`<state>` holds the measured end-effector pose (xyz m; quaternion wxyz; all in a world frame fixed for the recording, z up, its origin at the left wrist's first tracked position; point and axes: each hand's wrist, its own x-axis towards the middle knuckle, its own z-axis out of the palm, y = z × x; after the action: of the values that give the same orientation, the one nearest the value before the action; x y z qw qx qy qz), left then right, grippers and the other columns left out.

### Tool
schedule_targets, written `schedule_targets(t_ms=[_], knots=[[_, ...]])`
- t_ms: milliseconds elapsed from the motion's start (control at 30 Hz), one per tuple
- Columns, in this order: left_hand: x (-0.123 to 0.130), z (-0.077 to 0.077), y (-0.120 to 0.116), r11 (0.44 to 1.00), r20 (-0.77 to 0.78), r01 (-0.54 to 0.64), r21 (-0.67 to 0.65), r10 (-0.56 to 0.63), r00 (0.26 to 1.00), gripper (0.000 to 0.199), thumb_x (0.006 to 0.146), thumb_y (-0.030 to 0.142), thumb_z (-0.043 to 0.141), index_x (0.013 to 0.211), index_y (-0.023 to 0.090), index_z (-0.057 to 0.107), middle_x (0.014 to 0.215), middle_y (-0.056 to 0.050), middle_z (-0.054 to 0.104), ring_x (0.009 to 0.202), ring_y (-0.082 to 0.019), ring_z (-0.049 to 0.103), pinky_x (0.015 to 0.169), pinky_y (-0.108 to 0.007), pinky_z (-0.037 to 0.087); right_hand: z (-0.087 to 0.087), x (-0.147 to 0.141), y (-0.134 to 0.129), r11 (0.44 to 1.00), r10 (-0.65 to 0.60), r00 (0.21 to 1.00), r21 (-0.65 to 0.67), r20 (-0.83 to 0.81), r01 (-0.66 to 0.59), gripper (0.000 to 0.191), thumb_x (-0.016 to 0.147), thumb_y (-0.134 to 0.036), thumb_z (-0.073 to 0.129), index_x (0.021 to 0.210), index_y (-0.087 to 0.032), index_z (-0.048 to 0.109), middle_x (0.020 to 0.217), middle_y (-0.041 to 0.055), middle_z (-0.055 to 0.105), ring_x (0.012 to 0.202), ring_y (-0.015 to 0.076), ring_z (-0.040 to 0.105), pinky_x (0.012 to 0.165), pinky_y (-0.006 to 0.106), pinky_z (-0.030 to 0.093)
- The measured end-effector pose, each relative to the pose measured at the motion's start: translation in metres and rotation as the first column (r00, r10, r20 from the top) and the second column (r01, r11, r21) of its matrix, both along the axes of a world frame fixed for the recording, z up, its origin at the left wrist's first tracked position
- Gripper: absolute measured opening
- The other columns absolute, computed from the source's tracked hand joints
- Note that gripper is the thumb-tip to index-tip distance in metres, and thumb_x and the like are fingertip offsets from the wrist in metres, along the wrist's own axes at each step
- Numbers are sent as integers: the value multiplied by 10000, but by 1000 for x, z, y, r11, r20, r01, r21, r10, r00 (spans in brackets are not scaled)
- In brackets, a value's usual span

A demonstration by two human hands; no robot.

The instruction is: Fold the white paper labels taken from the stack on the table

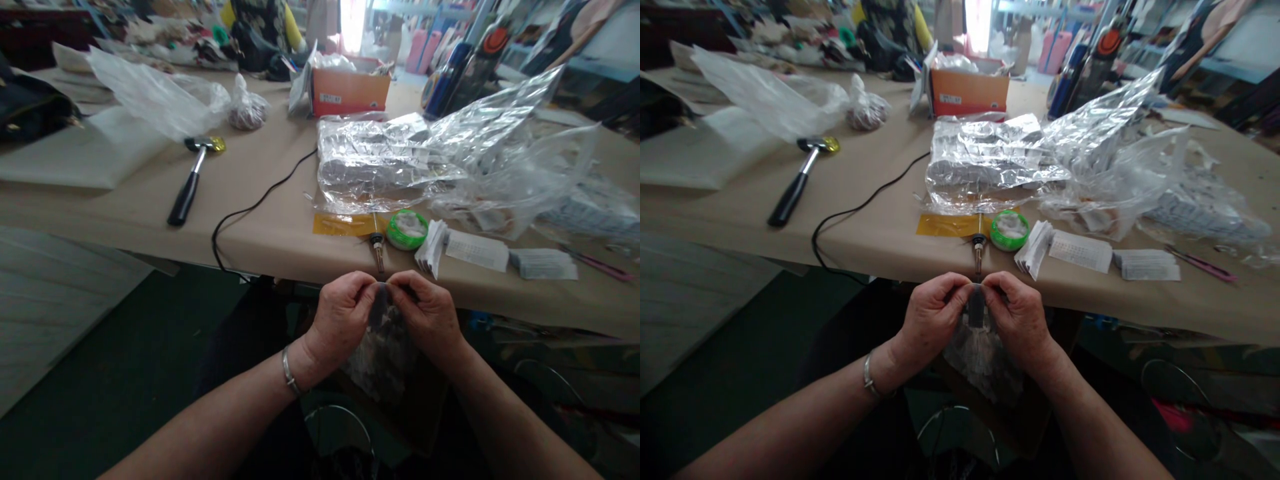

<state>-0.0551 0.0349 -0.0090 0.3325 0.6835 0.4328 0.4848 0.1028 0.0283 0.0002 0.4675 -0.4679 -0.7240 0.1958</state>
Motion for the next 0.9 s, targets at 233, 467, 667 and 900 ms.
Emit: schedule_targets(t_ms=[233,467,667,900], knots=[[0,-2,2,1000,-4,4,-28,-4,1000,180,907,240,536,779,147,622,709,11,601,651,-79,518,654,-172,400,-1,0,5,1000,-9,1000,-17,27,9,91,882,-182,557,803,-160,598,704,-21,588,633,91,524,631,186,414],[2,0,7,1000,10,-14,2,14,1000,153,892,199,547,780,136,630,692,11,592,642,-77,517,643,-171,393,-2,1,8,1000,-13,1000,-19,-5,12,84,880,-180,565,805,-164,597,697,-32,575,632,78,516,620,175,410],[1,2,4,1000,3,-10,-16,10,1000,171,898,222,538,777,136,624,690,6,592,636,-81,512,637,-177,395,-7,0,5,998,-30,999,-65,-34,28,107,887,-223,577,801,-164,601,682,-34,584,608,76,519,594,167,414],[-13,-1,-11,988,4,46,-145,-46,999,194,899,260,527,773,148,622,697,-3,598,640,-101,539,619,-194,410,26,14,-18,997,59,981,33,187,-66,43,902,-208,581,945,-202,586,789,-39,634,680,71,601,637,159,450]])
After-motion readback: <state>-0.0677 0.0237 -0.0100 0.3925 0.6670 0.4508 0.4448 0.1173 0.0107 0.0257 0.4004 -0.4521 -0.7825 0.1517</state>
